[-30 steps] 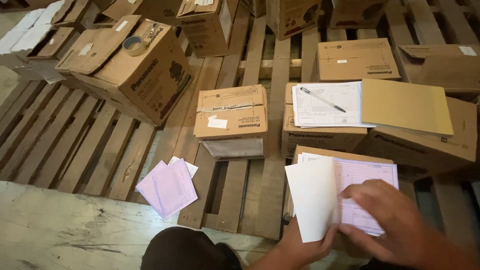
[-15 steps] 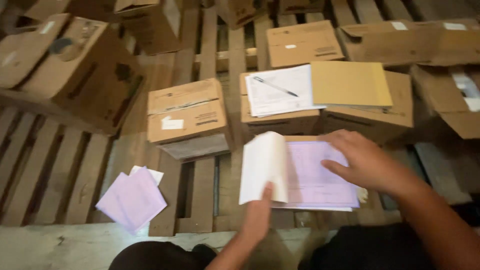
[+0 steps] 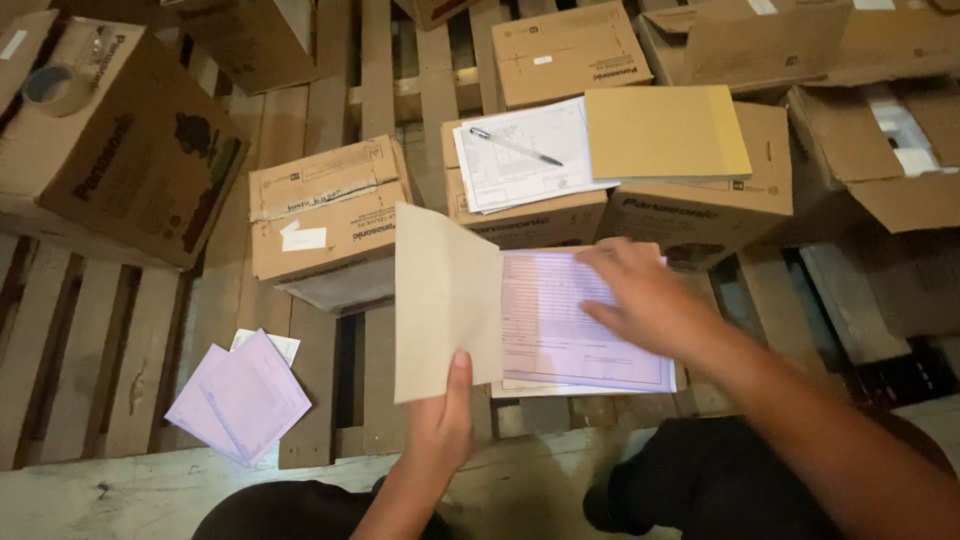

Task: Taping cardboard boxes, attaching shipping labels, and reviewing inventory documentation in a warehouse setting.

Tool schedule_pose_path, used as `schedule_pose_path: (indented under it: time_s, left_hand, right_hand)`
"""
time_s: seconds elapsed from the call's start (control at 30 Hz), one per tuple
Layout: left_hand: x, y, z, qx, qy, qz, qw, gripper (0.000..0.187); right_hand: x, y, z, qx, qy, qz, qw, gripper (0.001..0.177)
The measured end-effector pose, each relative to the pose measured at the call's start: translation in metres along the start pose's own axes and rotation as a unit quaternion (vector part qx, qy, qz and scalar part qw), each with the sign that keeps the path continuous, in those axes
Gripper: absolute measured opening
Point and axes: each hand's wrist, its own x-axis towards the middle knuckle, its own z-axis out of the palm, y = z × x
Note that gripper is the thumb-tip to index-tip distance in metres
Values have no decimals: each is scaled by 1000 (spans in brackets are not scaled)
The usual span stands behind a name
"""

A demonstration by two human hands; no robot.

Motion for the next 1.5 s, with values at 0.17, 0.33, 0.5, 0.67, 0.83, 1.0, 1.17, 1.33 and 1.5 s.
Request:
schedule_pose_path:
  time_s: [0.17,0.33,0.5,0.67,0.83,1.0,1.17,1.33,1.5]
  left_hand:
    - [2,16,3,-72,49,-81,993,69]
    - [16,18,0,-152,194,-124,961,68]
    - [40,-1,-19,-299,351,-273,844,31]
    - [54,-34,-49,-353,290,-289,841,65]
    - [64,-86,-76,-334,269,-300,852,51]
    - [65,-106,-91,-306,258,-285,871,50]
    - [58,-115,-84,-339,285,-285,850,48]
    - [52,-119,-81,-340,284,-281,852,49]
    - [49,-123,-90,-344,235,-305,856,48]
  right_hand:
    - [-9,-53,41,3,23,-103,994,72]
    - [-26,-57,91,-230,-15,-70,971,101]
    - [-23,-76,55,-129,-225,-21,966,108]
    - [-16,-83,56,-105,-84,-4,991,61]
    - [-3,-73,63,-81,-1,-28,996,72]
    - [-5,-65,68,-76,-45,-28,996,75]
    - [-5,-67,68,-76,-69,-4,995,76]
    - [-5,-69,64,-75,-79,6,994,76]
    - [-5,-70,65,-71,-90,17,993,77]
